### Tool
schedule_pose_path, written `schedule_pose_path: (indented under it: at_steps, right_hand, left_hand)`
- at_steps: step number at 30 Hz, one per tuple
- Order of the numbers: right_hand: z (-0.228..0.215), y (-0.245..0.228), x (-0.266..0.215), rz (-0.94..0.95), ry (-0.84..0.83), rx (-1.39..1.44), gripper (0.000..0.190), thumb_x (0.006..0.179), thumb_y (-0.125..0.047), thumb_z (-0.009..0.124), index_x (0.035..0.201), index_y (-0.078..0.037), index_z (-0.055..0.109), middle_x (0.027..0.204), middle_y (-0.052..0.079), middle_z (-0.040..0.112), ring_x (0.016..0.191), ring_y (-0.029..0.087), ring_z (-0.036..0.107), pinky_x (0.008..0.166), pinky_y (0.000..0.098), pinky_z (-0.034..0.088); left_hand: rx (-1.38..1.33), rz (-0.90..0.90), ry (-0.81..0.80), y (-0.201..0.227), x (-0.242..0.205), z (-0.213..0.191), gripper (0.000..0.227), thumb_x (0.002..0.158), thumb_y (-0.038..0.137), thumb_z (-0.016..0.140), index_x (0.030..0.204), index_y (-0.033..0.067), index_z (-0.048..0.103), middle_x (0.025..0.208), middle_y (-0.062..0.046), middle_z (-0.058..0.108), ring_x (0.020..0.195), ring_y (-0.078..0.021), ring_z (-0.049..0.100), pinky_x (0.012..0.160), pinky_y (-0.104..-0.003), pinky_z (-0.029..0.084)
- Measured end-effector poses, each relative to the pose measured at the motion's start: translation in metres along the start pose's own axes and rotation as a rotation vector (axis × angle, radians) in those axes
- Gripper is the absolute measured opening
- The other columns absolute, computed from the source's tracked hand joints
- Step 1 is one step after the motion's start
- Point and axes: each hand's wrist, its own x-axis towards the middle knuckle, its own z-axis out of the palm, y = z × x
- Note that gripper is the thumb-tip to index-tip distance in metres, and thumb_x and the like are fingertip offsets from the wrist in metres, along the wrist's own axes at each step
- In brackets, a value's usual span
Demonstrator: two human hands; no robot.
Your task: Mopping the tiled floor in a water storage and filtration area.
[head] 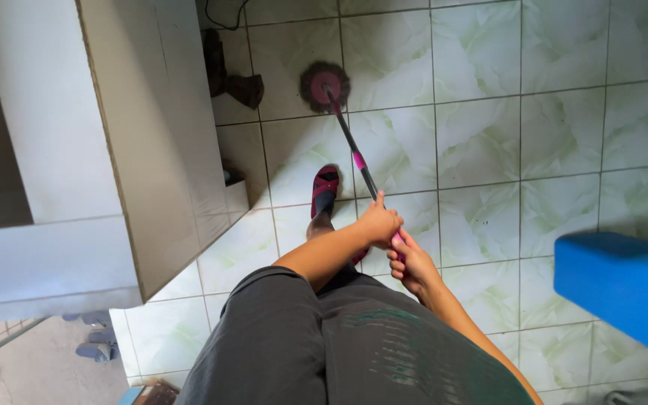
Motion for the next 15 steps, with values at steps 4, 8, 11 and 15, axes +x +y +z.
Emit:
schedule_pose_path:
  at_steps: [4,8,11,15]
  right_hand:
    - [-0.049,0.049,-0.049,0.033,-0.038,0.057,0.05,0.101,-0.023,0.052,0.15,-0.03,0.042,0.076,0.001,0.053,0.048,0.008,0.036,0.042,0.0247,0.032]
    - [-0.087,0.087,-0.056,-0.029,-0.176,0.173,0.036,0.101,-0.019,0.054,0.136,-0.025,0.047,0.077,0.0,0.055,0.044,0.006,0.036,0.037,0.0211,0.027]
    - [-0.097,0.117,-0.019,-0.134,-0.178,0.099,0.035,0.099,-0.012,0.054,0.133,-0.02,0.051,0.076,0.002,0.055,0.045,0.007,0.038,0.039,0.0222,0.028]
    - [-0.057,0.107,-0.015,-0.212,-0.021,-0.009,0.036,0.097,-0.006,0.054,0.13,-0.019,0.053,0.074,0.004,0.055,0.045,0.009,0.04,0.041,0.0244,0.03]
  left_hand:
    - [0.012,0.066,-0.099,0.073,-0.047,-0.006,0.058,0.073,0.042,0.08,0.121,0.0128,0.067,0.118,-0.015,0.066,0.133,-0.061,0.041,0.105,-0.071,0.035]
    - [-0.028,0.146,-0.04,0.103,-0.065,0.038,0.043,0.084,0.033,0.071,0.123,0.0155,0.066,0.123,-0.013,0.067,0.135,-0.053,0.047,0.099,-0.065,0.046]
    - [0.014,0.165,-0.049,0.09,-0.063,0.064,0.035,0.091,0.03,0.065,0.124,0.016,0.067,0.122,-0.013,0.069,0.132,-0.048,0.054,0.098,-0.056,0.053]
    - [0.136,0.181,-0.034,0.063,-0.05,0.08,0.039,0.09,0.028,0.067,0.126,0.014,0.064,0.118,-0.014,0.07,0.129,-0.0474,0.056,0.098,-0.048,0.055]
